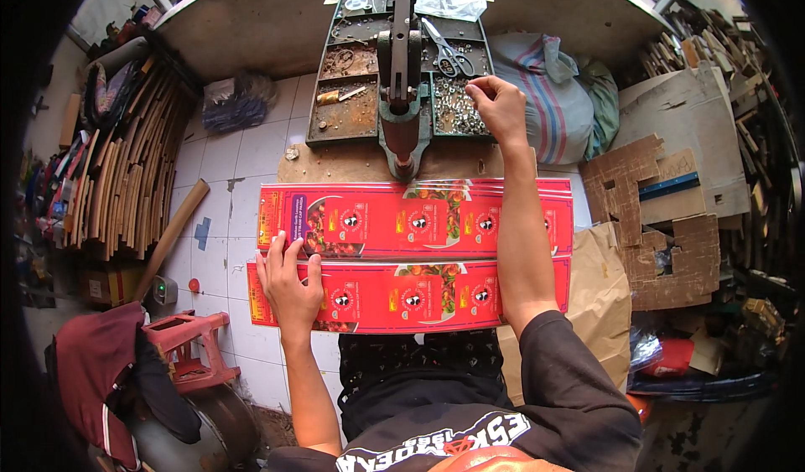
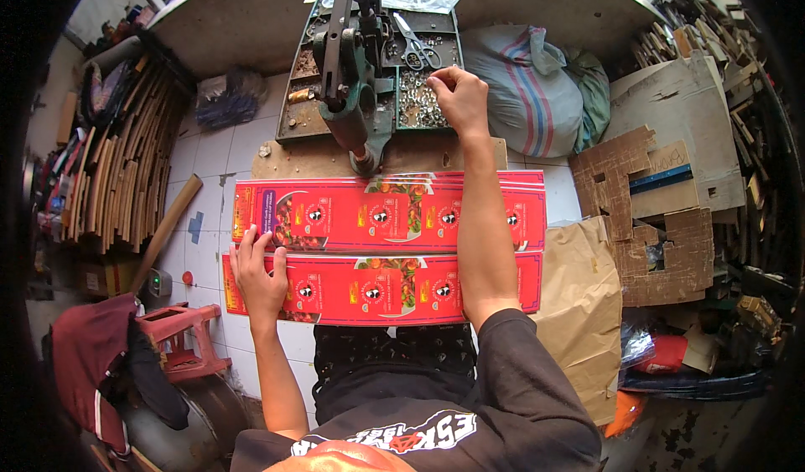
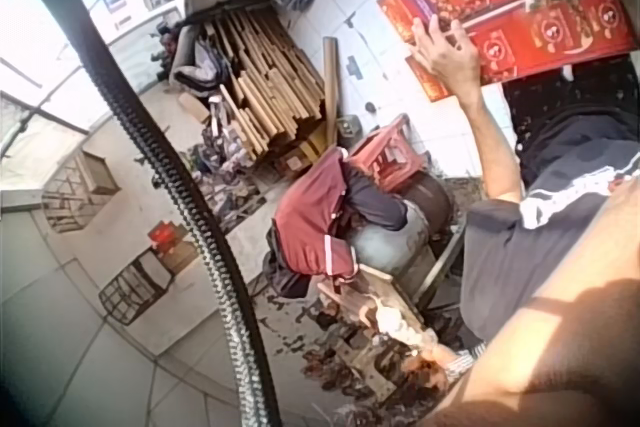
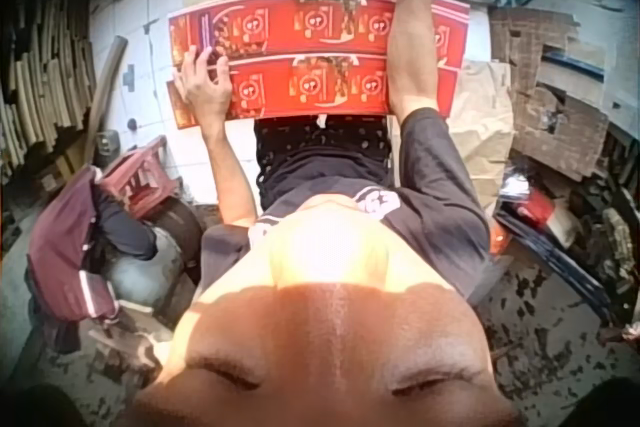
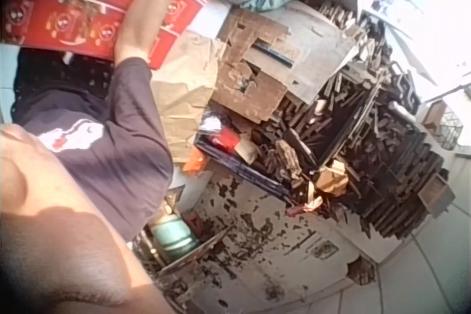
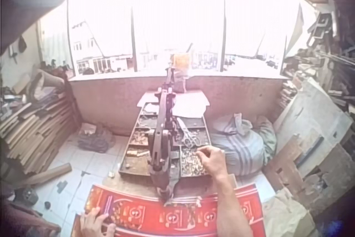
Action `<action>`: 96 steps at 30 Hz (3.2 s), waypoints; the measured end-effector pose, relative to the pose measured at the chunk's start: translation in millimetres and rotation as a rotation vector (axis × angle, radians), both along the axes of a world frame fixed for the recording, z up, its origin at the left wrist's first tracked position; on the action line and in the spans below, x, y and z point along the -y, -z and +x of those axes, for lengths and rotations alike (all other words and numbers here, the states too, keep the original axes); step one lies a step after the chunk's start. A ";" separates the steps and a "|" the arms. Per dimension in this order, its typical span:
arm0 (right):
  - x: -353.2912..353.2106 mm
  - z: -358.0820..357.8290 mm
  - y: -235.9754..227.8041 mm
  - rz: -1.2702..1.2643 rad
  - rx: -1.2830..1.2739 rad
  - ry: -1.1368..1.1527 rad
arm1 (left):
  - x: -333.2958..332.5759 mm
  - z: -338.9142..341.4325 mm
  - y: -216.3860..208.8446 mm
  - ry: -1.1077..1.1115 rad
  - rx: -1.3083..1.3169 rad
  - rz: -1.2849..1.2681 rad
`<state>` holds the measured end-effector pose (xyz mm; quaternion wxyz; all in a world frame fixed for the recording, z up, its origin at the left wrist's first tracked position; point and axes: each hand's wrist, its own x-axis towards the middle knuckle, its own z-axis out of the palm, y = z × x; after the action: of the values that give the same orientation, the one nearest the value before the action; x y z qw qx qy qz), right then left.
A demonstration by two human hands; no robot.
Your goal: The person applies metal eyelets to long printed cardboard packaging using a manual eyelet press machine, picking eyelets from a tray and pressing them into the material one by one.
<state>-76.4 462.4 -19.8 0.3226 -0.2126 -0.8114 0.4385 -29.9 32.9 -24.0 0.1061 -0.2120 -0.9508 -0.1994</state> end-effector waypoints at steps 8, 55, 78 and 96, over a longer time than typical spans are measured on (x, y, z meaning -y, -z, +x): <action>-2.8 0.4 3.7 0.010 0.004 0.013 | -0.6 -0.1 -0.1 0.005 -0.003 0.009; 25.3 2.8 -22.9 -0.497 0.184 -0.810 | 2.1 -1.7 3.4 -0.001 -0.015 0.042; 44.8 -2.9 -18.2 -0.382 0.394 -1.057 | 5.3 -2.7 4.8 0.004 -0.022 0.065; 50.0 -7.1 -10.7 -0.375 0.420 -1.038 | 5.8 -1.2 5.2 -0.004 -0.033 0.086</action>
<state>-83.5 412.5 -9.1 -0.1449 0.0765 -0.7646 0.6233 -31.1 27.1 -29.2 0.1310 -0.2086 -0.9399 -0.2366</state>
